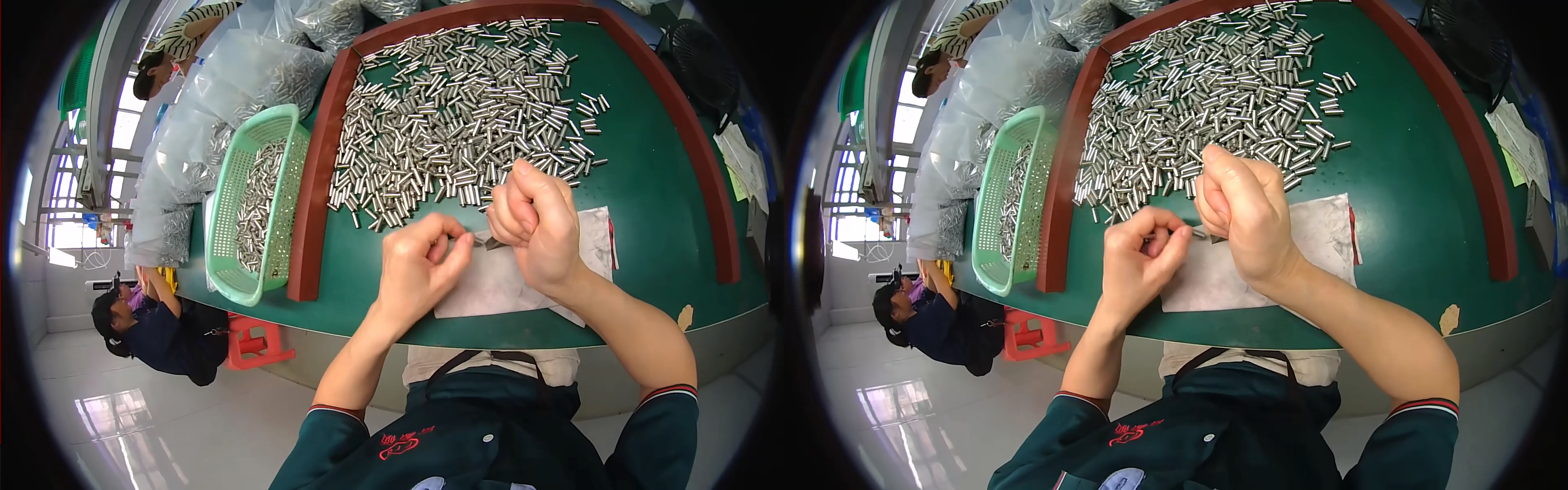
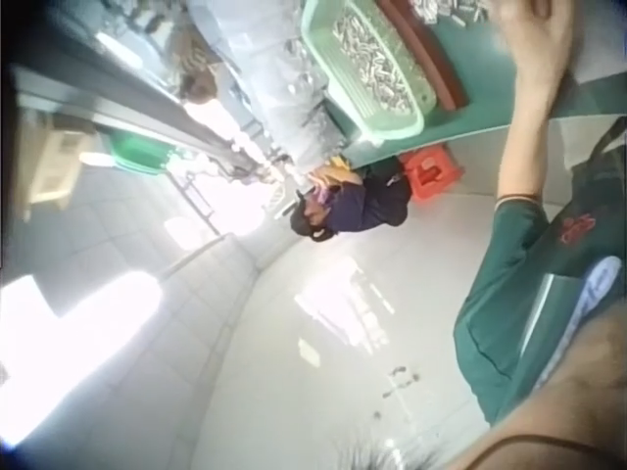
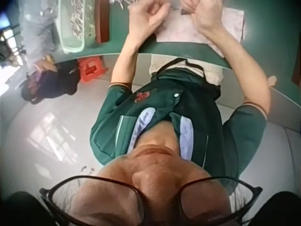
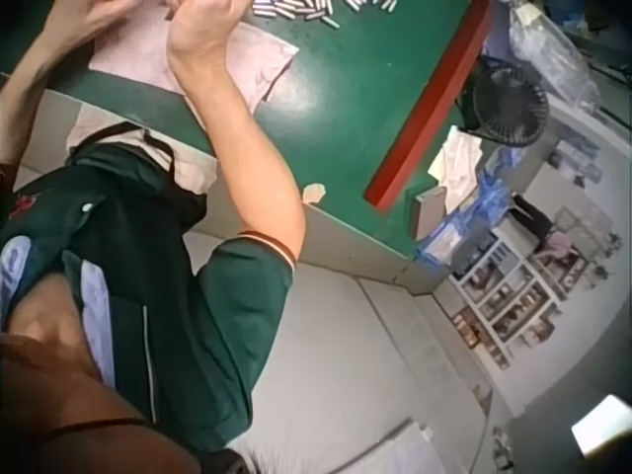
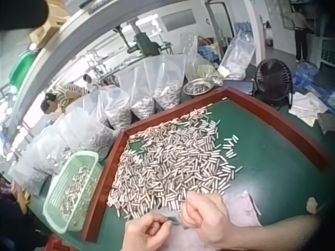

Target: Inspecting and sorting small cylindrical metal components using a picking tool at a factory workbench.

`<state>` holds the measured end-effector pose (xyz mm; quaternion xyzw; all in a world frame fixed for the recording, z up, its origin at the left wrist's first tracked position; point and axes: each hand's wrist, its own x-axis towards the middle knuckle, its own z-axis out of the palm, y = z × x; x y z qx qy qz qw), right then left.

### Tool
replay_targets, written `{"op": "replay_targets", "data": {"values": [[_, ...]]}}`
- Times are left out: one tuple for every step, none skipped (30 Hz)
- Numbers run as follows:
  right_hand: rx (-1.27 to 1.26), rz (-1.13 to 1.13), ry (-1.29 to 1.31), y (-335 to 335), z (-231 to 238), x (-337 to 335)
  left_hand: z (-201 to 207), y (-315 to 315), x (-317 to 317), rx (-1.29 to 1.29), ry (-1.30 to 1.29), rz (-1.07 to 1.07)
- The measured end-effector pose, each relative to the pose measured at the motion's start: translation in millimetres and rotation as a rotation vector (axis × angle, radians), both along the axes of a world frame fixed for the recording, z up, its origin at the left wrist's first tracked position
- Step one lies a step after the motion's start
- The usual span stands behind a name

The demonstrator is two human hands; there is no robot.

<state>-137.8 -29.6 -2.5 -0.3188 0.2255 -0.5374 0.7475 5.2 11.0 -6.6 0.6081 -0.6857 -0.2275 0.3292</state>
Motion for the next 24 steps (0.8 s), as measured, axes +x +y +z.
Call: {"op": "replay_targets", "data": {"values": [[-0.006, -0.007, 0.015, 0.2, 0.7, 0.1, -2.8, 4.1, -0.7, -0.03, -0.047, -0.031], [0.0, -0.011, 0.017, 0.1, 0.6, 0.0, -6.1, 6.8, -0.9, -0.061, -0.094, -0.062], [-0.015, -0.01, 0.015, 0.1, 0.3, -0.3, -7.8, 7.9, -1.0, -0.087, -0.13, -0.074], [-0.029, -0.009, 0.013, 0.4, -0.3, -0.5, -8.4, 8.3, -1.1, -0.081, -0.128, -0.078], [-0.029, -0.01, 0.012, 0.9, -0.1, -0.7, -8.0, 8.3, -0.8, -0.069, -0.102, -0.074], [-0.028, -0.013, 0.002, 1.2, -0.2, -0.8, -7.2, 8.4, -0.4, -0.056, -0.076, -0.071], [-0.025, -0.017, -0.008, 1.2, -1.0, -0.9, -6.4, 8.4, 0.0, -0.041, -0.055, -0.109], [-0.04, -0.031, -0.009, 1.1, -1.1, -1.0, -7.3, 8.2, 0.6, -0.035, -0.051, -0.113], [-0.035, -0.039, -0.019, 0.7, -0.2, -1.4, -8.4, 7.5, 1.0, -0.045, -0.082, -0.134], [-0.033, -0.045, -0.03, 1.2, 2.1, -2.1, -8.4, 8.1, 1.1, -0.057, -0.114, -0.154], [-0.035, -0.048, -0.031, 1.9, 3.4, -2.8, -8.7, 9.0, 1.2, -0.039, -0.102, -0.131], [-0.032, -0.05, -0.029, 3.0, 3.6, -2.9, -8.4, 9.8, 1.0, -0.036, -0.1, -0.133], [-0.033, -0.039, -0.029, 3.6, 3.0, -2.8, -8.7, 9.6, 0.9, -0.033, -0.095, -0.134], [-0.034, -0.028, -0.029, 4.1, 2.4, -2.8, -8.9, 9.4, 0.6, -0.031, -0.089, -0.135], [-0.03, -0.025, -0.032, 4.3, 0.8, -2.6, -8.4, 9.2, -0.3, -0.03, -0.088, -0.139], [-0.027, -0.026, -0.031, 4.1, 0.0, -2.6, -8.2, 9.2, -0.7, -0.031, -0.082, -0.137], [-0.028, -0.012, -0.031, 3.5, -0.5, -2.8, -8.3, 9.2, -1.0, -0.033, -0.076, -0.135], [-0.029, 0.001, -0.031, 3.0, -0.9, -3.0, -8.8, 9.3, -0.9, -0.03, -0.076, -0.137], [-0.027, 0.0, -0.03, 2.9, -0.8, -3.2, -9.0, 9.7, -0.7, -0.023, -0.077, -0.131], [-0.025, 0.007, -0.029, 2.8, -0.5, -3.4, -9.2, 9.9, -0.4, -0.016, -0.077, -0.124], [-0.023, 0.014, -0.028, 2.8, -0.4, -3.4, -9.0, 9.8, -0.3, -0.014, -0.077, -0.125], [-0.022, 0.015, -0.027, 3.0, -0.3, -3.5, -8.1, 9.8, -0.6, -0.008, -0.073, -0.123], [-0.021, 0.016, -0.027, 3.3, -0.2, -3.4, -7.5, 9.8, -0.8, -0.003, -0.07, -0.122], [-0.02, 0.017, -0.027, 3.5, -0.1, -3.3, -7.4, 9.9, -0.7, -0.001, -0.069, -0.121]]}}
